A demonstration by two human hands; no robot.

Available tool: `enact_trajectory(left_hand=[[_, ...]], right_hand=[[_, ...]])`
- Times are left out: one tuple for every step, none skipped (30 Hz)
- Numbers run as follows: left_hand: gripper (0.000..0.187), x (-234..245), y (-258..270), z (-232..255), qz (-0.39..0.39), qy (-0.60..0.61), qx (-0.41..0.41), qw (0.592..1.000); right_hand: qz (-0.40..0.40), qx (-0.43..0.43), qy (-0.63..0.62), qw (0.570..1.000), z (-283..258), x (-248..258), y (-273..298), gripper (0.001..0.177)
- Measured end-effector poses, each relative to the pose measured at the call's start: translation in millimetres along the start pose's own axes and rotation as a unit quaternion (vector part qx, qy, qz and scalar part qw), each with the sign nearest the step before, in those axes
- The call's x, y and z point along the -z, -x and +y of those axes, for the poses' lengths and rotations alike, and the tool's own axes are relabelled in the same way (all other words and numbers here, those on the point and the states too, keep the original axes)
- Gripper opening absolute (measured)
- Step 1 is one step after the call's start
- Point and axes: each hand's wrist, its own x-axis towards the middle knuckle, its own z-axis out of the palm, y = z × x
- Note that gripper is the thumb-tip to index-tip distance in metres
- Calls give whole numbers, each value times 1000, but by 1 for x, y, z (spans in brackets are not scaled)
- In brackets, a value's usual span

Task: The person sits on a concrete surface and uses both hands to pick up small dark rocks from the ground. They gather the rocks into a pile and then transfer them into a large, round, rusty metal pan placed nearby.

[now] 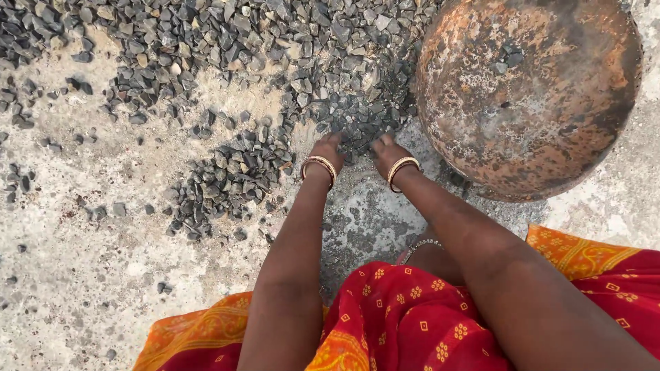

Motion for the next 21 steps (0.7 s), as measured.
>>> enact_trajectory(left_hand=[[62, -2, -5, 1, 0, 1, 2, 1000], [63, -6, -8, 3, -6, -28, -28, 999], [64, -9, -11, 4, -12, -58, -57, 997], [64, -15, -13, 1, -13, -57, -56, 997], [63, -21, -15, -1, -11, -95, -73, 993], [62, -27, -17, -3, -7, -132, -90, 987], [62, -25, -13, -1, -8, -131, -89, 987], [61, -26, -5, 1, -23, -144, -58, 988], [59, -26, 3, 3, -38, -157, -26, 987], [59, -27, 5, 2, -37, -156, -25, 987], [57, -29, 7, 2, -39, -165, -25, 985], [55, -31, 12, 0, -43, -174, -25, 984], [55, -40, 11, -7, -44, -174, -24, 983], [51, -51, 10, -12, -28, -162, -36, 986], [47, -61, 10, -18, -12, -149, -48, 988], [47, -60, 10, -20, -10, -148, -48, 988], [45, -59, 11, -23, 7, -147, -40, 988], [43, -58, 13, -26, 23, -145, -32, 989], [43, -52, 14, -30, 24, -145, -32, 989], [44, -45, 16, -35, 52, 35, 39, 997], [45, -39, 17, -39, 77, 213, 107, 968]], right_hand=[[-2, 1, 1, 1000, -4, 4, 1, 39], [-17, 0, 20, 1000, -8, 8, 3, 43], [-33, 0, 38, 999, -12, 11, 6, 48], [-35, 0, 38, 999, -3, 1, 3, 48], [-12, 35, 68, 997, 5, -9, 1, 45], [13, 69, 99, 993, 13, -18, -2, 42], [12, 69, 99, 993, 12, -15, 0, 42], [-16, 58, 107, 993, 11, -13, 4, 40], [-43, 46, 114, 992, 10, -12, 9, 38], [-43, 47, 115, 991, 11, -12, 8, 38], [-40, 51, 106, 992, 13, -12, 8, 36], [-39, 55, 96, 993, 14, -14, 10, 35], [-40, 55, 95, 993, 15, -15, 11, 35], [-31, 43, 37, 998, 17, -16, 14, 34], [-21, 31, -22, 999, 19, -17, 16, 35], [-19, 32, -20, 999, 28, -24, 11, 35], [-2, 23, -90, 996, 36, -30, 5, 43], [13, 15, -160, 987, 43, -38, 1, 50], [13, 15, -159, 987, 47, -38, -5, 50], [-58, -67, -291, 953, 50, -38, -11, 36], [-129, -144, -414, 890, 54, -38, -17, 28]])
